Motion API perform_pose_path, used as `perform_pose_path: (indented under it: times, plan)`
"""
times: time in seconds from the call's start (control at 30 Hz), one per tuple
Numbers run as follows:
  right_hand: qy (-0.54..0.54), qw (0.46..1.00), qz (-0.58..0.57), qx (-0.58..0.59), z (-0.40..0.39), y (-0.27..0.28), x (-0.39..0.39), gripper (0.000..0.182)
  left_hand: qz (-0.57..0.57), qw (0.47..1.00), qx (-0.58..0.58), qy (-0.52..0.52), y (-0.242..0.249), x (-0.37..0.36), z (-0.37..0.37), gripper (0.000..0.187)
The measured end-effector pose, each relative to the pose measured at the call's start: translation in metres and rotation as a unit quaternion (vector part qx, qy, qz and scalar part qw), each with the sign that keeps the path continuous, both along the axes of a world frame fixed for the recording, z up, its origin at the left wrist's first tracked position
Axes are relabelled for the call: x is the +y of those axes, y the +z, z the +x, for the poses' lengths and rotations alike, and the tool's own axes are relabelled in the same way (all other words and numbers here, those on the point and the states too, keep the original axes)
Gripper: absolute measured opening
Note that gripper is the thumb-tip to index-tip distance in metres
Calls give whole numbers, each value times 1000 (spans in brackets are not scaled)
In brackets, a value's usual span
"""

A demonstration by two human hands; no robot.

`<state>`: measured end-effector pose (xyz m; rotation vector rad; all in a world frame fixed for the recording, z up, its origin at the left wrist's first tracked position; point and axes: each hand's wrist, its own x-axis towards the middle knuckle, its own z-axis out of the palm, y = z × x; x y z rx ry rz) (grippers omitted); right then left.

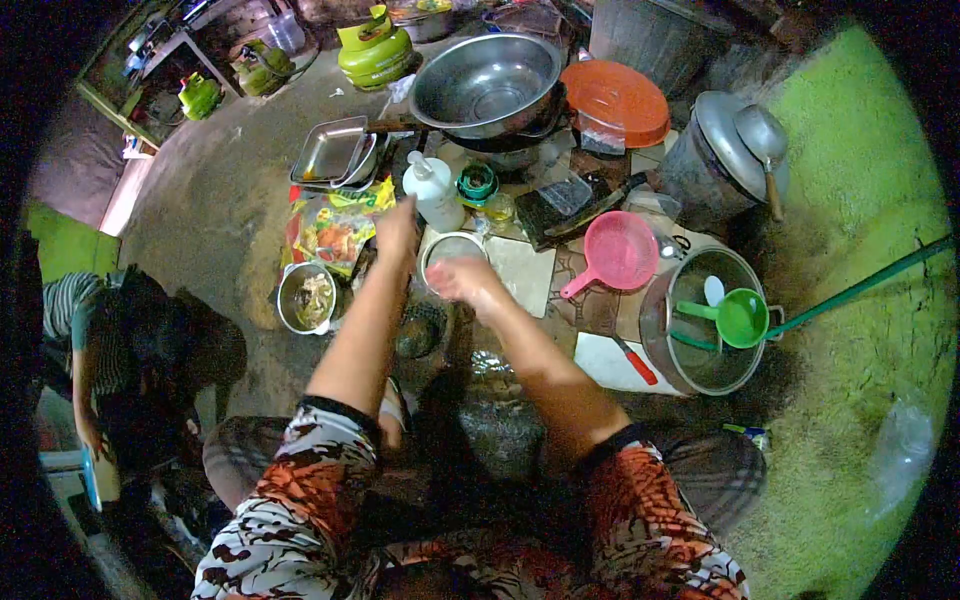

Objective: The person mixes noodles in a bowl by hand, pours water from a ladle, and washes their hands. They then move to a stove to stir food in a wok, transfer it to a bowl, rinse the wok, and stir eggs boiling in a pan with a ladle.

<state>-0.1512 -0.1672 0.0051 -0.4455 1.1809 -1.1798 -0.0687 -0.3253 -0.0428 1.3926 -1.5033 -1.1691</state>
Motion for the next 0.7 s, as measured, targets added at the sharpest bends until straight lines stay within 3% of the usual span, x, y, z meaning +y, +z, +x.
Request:
perform_pose_path:
  times: [0.07,0.1,0.13,0.2,0.3,0.43,0.47,0.5,0.53,0.57,0.6,0.67,0.7]
  plan:
    - [-108,989,-103,-16,-34,-65,-52,15,-182,963,-193,-44,34,-48,-18,50]
    - [-185,975,-78,-92,-39,-56,-76,14,-205,961,-180,-53,53,-55,-29,48]
    - [-261,949,-53,-167,-40,-44,-100,12,-167,947,-253,-110,72,-64,-37,43]
    - [-270,941,-84,-185,-48,-40,-137,10,-163,910,-358,-130,63,-89,-52,38]
    - [-212,922,-171,-275,-53,-79,-193,18,-148,905,-373,-138,55,-88,-56,37]
    - [-264,909,-116,-302,-34,-30,-156,21,-153,917,-349,-115,50,-86,-53,41]
    - [-280,914,-127,-263,-27,-28,-142,23,-153,917,-349,-120,44,-84,-48,41]
    - [-298,918,-139,-223,-19,-26,-125,26,-23,978,-173,-114,36,-79,-42,44]
    - [-203,942,-218,-152,-5,0,-103,37,112,988,12,-105,30,-69,-40,49]
    - [-211,941,-265,24,13,-9,-94,41,227,938,235,-113,29,-46,-40,51]
    - [-210,909,-299,200,23,-16,-85,45,334,826,441,-111,24,-13,-38,53]
    - [-205,889,-156,379,-9,-56,-91,44,348,769,510,-164,60,76,-35,61]
    - [-181,968,-150,85,-27,-31,-65,44,349,806,445,-175,63,104,-39,62]
